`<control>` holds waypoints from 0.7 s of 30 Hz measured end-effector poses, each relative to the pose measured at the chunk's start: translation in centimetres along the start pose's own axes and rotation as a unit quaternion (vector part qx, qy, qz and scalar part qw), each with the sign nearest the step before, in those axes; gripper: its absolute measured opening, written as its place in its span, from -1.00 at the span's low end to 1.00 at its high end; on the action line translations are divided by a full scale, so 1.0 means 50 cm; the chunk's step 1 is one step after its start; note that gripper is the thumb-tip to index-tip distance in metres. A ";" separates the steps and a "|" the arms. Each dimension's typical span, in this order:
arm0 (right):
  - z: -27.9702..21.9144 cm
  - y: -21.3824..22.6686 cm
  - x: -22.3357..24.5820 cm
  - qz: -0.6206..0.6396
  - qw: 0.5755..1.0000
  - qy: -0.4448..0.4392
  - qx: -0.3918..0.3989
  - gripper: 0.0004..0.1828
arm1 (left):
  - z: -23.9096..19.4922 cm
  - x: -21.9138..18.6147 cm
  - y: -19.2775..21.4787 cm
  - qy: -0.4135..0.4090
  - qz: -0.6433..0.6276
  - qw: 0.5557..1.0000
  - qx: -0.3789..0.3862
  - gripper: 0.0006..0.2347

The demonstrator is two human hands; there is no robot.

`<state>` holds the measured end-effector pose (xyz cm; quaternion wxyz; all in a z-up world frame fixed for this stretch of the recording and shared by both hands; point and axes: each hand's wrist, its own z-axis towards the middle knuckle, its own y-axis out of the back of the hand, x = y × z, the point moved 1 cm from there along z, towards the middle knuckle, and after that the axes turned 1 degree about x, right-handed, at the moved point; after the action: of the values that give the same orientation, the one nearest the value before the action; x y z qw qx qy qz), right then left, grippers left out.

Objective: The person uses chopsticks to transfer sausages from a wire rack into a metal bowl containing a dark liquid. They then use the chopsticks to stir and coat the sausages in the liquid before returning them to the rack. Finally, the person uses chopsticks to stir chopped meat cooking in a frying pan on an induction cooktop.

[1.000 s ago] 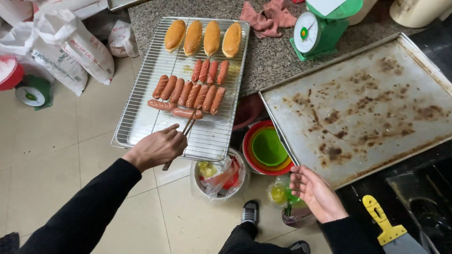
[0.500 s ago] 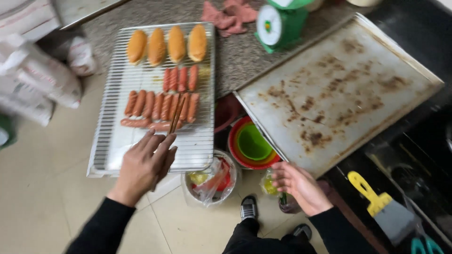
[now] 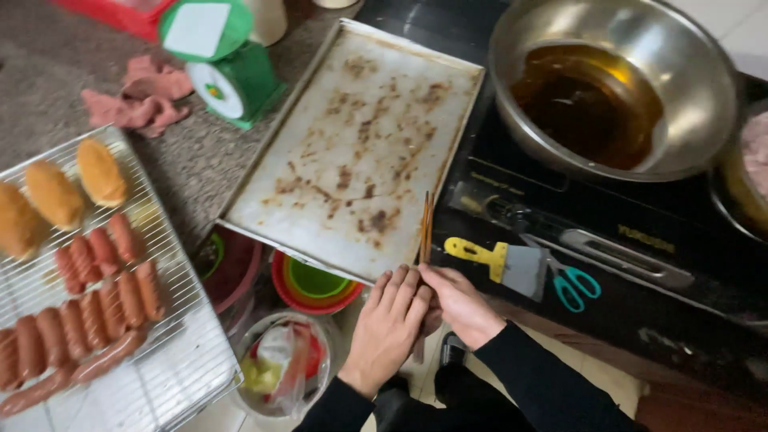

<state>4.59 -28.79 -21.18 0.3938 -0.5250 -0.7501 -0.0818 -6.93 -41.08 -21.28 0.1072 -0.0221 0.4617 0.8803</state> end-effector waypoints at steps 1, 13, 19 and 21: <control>-0.013 0.002 0.030 -0.014 1.000 0.004 -0.024 -0.66 | 0.001 -0.009 -0.008 0.011 -0.022 0.999 0.039 -0.65; 0.055 0.143 0.146 -0.145 0.984 0.065 0.076 -0.57 | 0.083 -0.188 -0.175 0.568 -0.709 0.418 0.020 -0.71; 0.013 0.285 0.199 -0.257 0.963 0.054 0.051 -0.44 | 0.162 -0.167 -0.361 0.542 -0.707 0.451 -0.050 -0.78; 0.004 0.361 0.189 -0.264 0.961 0.069 0.045 -0.47 | 0.201 -0.146 -0.407 0.543 -0.697 0.464 -0.064 -0.76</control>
<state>18.53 -13.99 -20.19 0.4324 -0.2834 -0.8358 -0.1848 5.06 -22.88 -30.97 0.4110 -0.8172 0.2004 0.3509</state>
